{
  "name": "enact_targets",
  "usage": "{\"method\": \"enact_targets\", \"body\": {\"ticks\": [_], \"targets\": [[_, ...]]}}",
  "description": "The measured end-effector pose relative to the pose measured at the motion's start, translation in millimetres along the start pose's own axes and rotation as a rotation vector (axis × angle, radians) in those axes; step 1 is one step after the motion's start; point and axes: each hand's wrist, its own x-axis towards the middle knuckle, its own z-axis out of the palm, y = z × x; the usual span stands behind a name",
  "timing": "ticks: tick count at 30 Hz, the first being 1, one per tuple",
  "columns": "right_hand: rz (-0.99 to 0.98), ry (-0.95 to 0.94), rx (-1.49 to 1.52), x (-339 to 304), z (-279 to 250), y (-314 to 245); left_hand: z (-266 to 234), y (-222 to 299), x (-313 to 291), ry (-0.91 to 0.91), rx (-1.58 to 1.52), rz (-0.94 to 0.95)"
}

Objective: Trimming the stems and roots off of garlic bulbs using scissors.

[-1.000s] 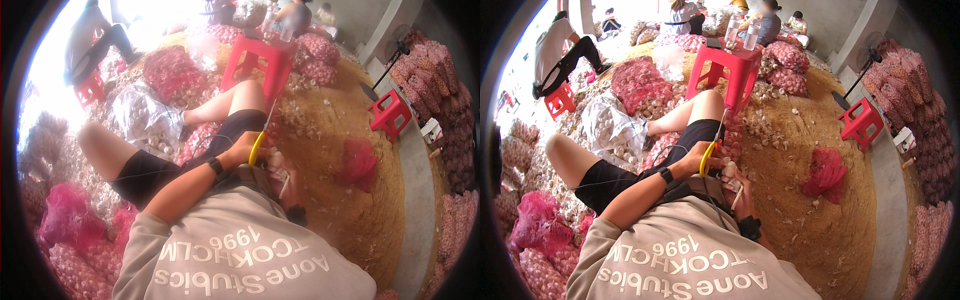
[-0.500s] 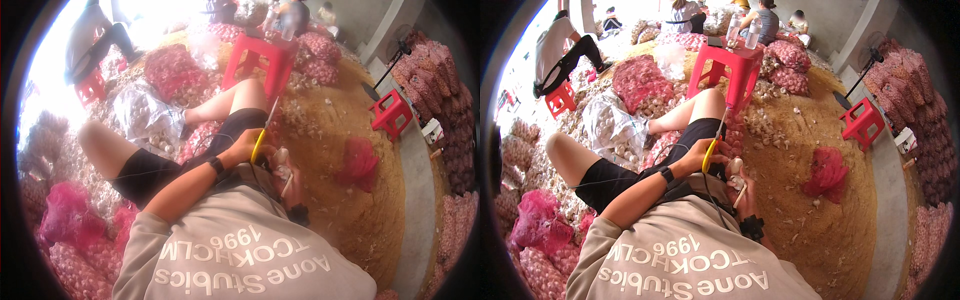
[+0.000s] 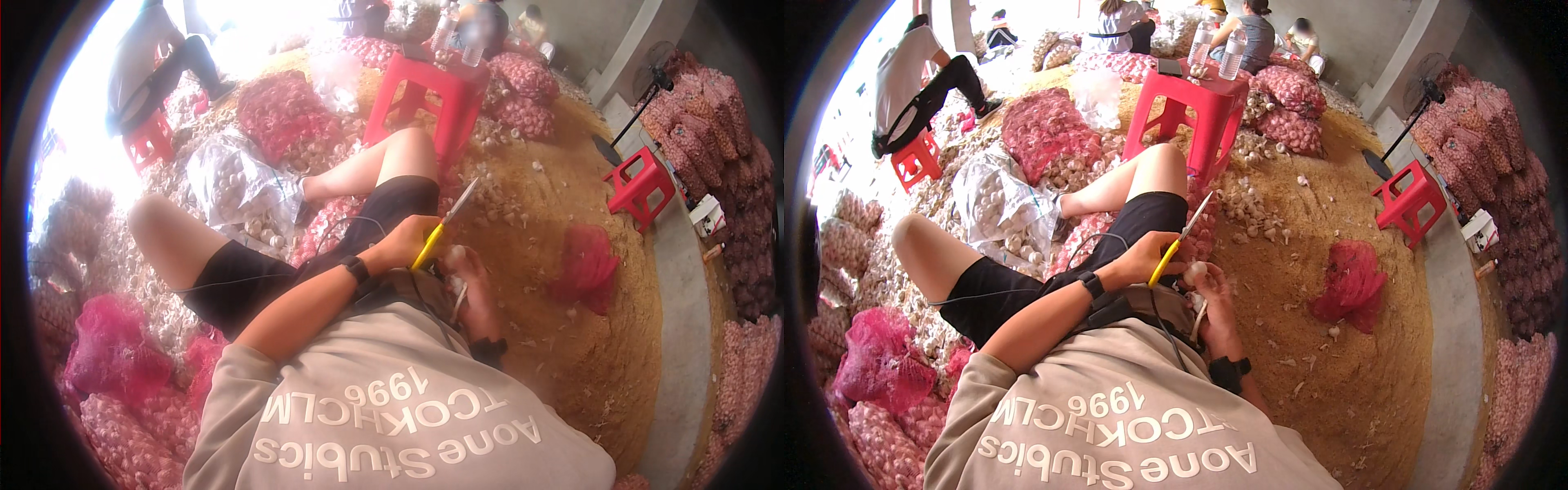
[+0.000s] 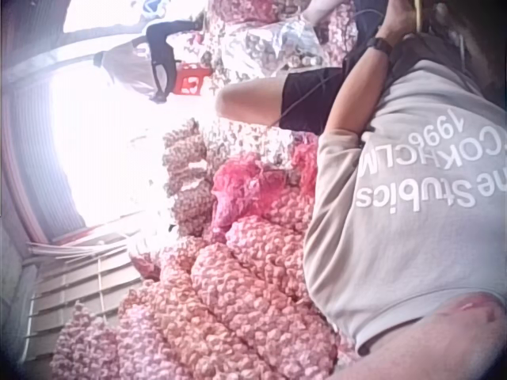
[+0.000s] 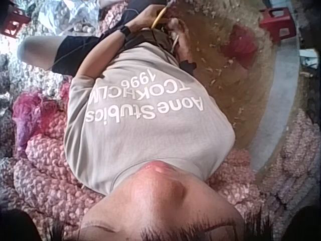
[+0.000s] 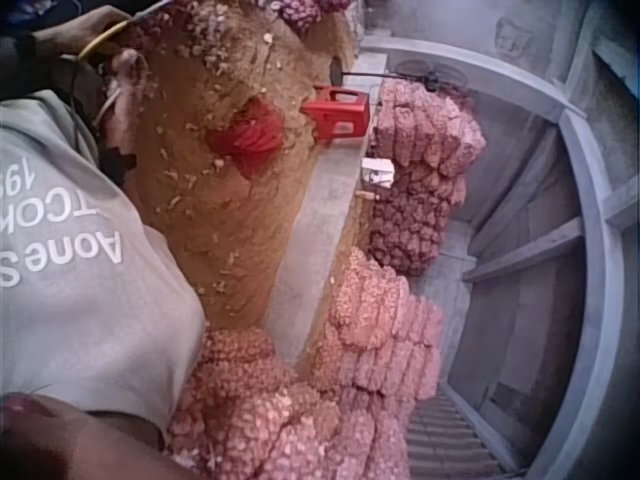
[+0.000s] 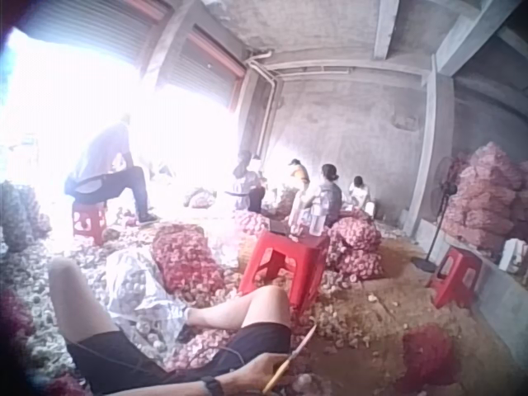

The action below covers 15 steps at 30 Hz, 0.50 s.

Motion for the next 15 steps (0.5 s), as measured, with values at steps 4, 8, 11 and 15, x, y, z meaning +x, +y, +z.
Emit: {"method": "enact_targets", "body": {"ticks": [4,8,11,15], "targets": [[-0.009,0.050,-0.020,-2.8,6.8,-3.7,0.6,3.5,-0.6,0.035,0.027,0.038],[0.049,0.004,0.085,-9.0,12.8,-10.5,0.4,11.9,-2.3,0.054,0.071,0.022],[0.123,-0.036,0.266,-4.7,3.9,-5.2,0.4,17.6,-3.3,0.081,-0.046,-0.007],[0.215,-0.018,0.470,-1.0,4.0,-4.4,-2.1,12.6,-2.3,0.044,-0.122,-0.029]]}}
